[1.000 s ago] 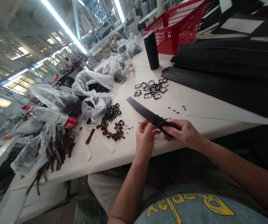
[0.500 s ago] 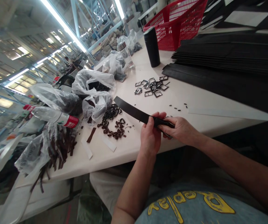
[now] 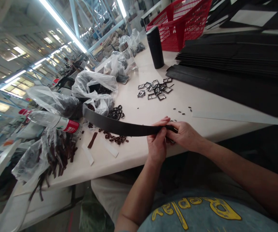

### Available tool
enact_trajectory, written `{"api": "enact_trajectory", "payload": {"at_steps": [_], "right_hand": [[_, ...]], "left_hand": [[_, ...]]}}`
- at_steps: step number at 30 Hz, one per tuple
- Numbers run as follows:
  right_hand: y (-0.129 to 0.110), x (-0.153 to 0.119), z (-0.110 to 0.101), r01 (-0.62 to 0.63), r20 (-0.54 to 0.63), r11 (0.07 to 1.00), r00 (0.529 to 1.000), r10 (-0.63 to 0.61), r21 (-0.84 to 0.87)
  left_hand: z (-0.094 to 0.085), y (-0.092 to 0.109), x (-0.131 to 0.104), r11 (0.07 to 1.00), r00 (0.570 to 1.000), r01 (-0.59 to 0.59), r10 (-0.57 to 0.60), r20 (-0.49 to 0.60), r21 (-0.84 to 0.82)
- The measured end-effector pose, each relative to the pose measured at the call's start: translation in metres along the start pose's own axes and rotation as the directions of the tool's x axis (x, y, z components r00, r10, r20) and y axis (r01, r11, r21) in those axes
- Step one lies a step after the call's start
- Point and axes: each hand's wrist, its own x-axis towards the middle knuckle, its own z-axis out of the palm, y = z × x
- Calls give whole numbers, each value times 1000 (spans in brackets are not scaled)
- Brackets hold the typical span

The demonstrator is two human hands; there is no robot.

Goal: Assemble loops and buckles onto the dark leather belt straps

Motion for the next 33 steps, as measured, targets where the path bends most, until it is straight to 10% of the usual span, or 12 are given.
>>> {"api": "enact_trajectory", "payload": {"at_steps": [10,24,28,33], "right_hand": [[13,-14,-7,101,96,967,987,-126,232],[20,-18,-17,152,111,952,976,-187,265],[-13,-16,-71,175,34,983,984,-176,47],[-58,1,-191,107,-281,951,940,-192,-292]], "left_hand": [[1,-2,-9,987,991,11,11,136,-162],[-18,-29,-12,889,970,-140,35,240,437],[-25,-29,-9,722,907,-389,190,377,572],[-58,-18,-8,551,838,-545,360,410,632]]}}
